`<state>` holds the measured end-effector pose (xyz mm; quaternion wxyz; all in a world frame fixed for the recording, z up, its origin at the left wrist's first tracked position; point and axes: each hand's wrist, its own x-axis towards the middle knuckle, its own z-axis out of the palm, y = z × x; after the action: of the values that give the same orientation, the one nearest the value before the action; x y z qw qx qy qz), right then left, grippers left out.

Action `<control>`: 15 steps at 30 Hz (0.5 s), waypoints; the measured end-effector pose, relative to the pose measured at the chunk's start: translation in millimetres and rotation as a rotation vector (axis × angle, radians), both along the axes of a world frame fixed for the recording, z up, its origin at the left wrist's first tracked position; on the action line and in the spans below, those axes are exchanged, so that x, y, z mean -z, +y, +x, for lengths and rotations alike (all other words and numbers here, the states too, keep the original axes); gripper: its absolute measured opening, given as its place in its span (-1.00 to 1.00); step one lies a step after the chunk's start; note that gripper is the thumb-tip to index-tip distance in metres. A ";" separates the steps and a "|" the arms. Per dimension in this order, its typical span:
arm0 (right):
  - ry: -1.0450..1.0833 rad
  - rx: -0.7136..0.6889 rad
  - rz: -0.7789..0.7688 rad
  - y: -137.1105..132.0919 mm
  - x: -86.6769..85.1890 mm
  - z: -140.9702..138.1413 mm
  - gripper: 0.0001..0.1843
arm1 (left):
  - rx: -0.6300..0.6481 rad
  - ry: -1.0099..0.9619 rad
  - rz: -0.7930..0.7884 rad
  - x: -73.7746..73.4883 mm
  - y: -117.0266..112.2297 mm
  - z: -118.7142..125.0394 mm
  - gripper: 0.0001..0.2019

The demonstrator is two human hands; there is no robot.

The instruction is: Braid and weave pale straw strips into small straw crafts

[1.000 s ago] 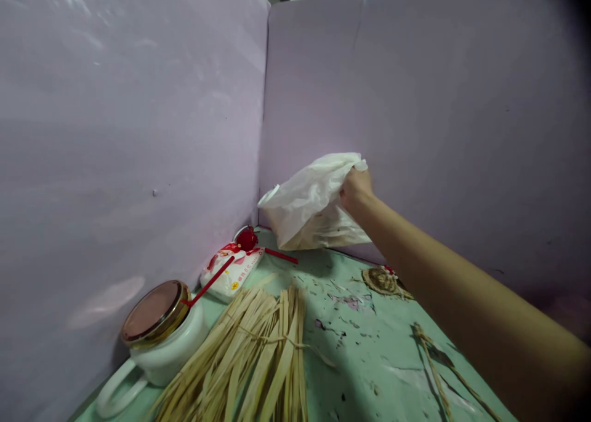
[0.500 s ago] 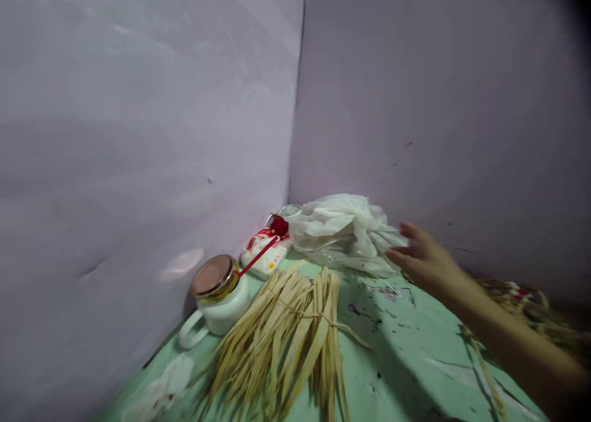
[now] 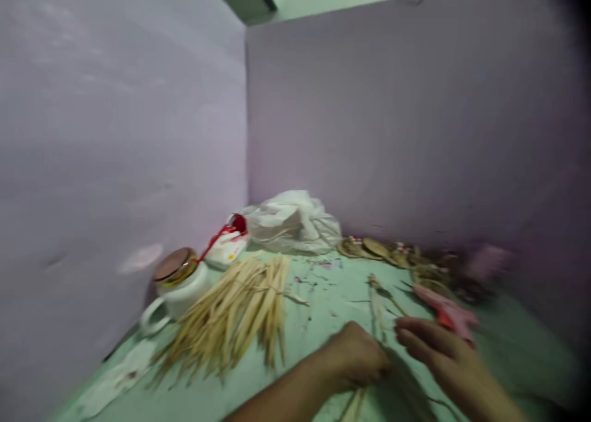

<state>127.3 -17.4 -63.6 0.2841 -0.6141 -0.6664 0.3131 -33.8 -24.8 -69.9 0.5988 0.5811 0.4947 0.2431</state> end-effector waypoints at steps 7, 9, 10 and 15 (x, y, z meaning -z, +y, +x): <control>0.124 0.070 -0.203 -2.6 5.2 -22.1 -0.81 | -0.027 -0.058 -0.162 2.2 1.1 2.7 -0.90; 0.164 0.071 -0.301 -5.7 4.0 -22.6 -0.84 | -0.046 -0.075 -0.193 1.0 0.2 4.2 -0.89; 0.191 0.061 -0.352 -8.0 2.1 -22.7 -0.84 | -0.051 -0.077 -0.197 -0.2 -0.2 4.8 -0.89; 0.259 0.030 -0.432 -16.8 -7.7 -23.3 -0.87 | -0.050 -0.075 -0.192 -3.6 -1.0 5.4 -0.86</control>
<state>104.0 -34.1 -55.9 0.2339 -0.6249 -0.5329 0.5203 -28.4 -25.8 -66.3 0.6636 0.4991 0.5071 0.2312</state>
